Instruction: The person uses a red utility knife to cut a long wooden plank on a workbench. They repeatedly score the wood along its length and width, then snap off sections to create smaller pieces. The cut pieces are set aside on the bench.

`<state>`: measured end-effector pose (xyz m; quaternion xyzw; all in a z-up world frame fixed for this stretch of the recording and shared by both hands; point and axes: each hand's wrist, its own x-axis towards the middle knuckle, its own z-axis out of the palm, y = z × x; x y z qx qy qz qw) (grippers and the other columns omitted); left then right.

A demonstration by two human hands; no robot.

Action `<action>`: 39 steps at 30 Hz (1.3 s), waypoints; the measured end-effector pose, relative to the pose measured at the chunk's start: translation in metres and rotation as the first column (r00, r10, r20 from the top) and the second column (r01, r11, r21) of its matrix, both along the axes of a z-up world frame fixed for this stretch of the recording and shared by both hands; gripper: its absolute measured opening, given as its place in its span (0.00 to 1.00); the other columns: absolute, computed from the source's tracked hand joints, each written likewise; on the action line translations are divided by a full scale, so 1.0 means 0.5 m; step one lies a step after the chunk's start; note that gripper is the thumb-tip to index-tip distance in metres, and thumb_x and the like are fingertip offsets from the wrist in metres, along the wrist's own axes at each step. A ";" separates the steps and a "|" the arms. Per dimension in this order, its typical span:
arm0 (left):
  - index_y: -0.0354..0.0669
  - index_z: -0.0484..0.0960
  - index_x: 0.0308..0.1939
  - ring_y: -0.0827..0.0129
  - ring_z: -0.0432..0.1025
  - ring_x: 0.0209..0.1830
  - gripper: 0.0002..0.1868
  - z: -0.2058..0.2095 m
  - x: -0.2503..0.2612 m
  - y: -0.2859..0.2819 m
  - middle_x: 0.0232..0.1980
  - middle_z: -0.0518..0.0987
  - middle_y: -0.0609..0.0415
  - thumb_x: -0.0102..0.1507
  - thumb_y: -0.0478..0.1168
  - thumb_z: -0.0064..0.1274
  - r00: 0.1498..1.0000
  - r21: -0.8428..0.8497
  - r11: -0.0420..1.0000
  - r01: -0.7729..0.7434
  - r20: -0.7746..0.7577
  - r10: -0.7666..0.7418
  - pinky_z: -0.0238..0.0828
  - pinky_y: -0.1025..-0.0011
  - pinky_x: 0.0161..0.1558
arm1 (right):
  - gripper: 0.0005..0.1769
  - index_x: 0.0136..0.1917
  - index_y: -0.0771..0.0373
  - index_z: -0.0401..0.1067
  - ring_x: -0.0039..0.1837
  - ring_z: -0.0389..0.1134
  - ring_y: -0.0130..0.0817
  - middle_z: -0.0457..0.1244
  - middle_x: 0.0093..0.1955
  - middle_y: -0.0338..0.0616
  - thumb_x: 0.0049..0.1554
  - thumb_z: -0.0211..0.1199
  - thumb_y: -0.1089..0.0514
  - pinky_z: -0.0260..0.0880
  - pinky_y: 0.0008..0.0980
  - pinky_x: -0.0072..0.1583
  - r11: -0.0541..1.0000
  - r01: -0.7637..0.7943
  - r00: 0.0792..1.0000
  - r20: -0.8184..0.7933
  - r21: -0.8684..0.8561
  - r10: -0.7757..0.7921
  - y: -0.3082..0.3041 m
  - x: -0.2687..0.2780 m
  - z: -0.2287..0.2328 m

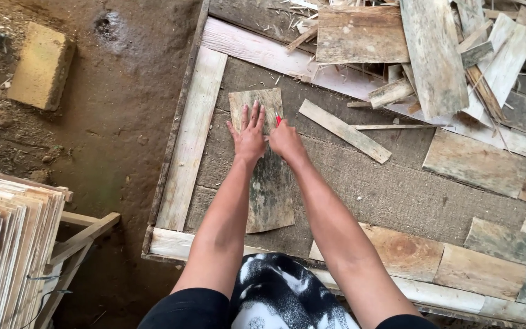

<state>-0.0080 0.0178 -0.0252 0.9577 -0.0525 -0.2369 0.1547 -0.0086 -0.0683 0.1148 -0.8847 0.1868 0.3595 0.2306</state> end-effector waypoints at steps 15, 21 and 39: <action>0.72 0.39 0.82 0.64 0.21 0.85 0.47 0.011 0.001 0.002 0.85 0.27 0.70 0.68 0.47 0.53 1.000 0.019 1.000 0.015 -0.016 -0.014 0.28 0.23 0.73 | 0.21 0.60 0.69 0.63 0.31 0.73 0.49 0.70 0.36 0.57 0.57 0.44 0.56 0.76 0.48 0.36 0.998 0.061 0.998 -0.013 0.026 -0.061 -0.031 0.010 -0.107; 0.74 0.40 0.82 0.64 0.21 0.85 0.46 0.002 -0.003 0.004 0.85 0.28 0.70 0.68 0.48 0.54 1.000 -0.005 1.000 0.000 -0.026 0.000 0.28 0.22 0.73 | 0.26 0.59 0.76 0.72 0.49 0.76 0.55 0.71 0.48 0.62 0.57 0.43 0.57 0.74 0.55 0.58 0.995 -0.046 0.999 -0.026 -0.093 0.044 -0.009 0.016 -0.087; 0.72 0.41 0.82 0.62 0.22 0.85 0.47 -0.002 0.001 0.006 0.86 0.28 0.68 0.67 0.50 0.55 1.000 -0.032 0.999 -0.001 -0.008 0.001 0.28 0.22 0.72 | 0.23 0.49 0.76 0.77 0.30 0.73 0.43 0.68 0.26 0.52 0.56 0.48 0.56 0.77 0.47 0.48 0.997 -0.058 0.998 -0.042 -0.060 0.056 -0.037 0.025 -0.130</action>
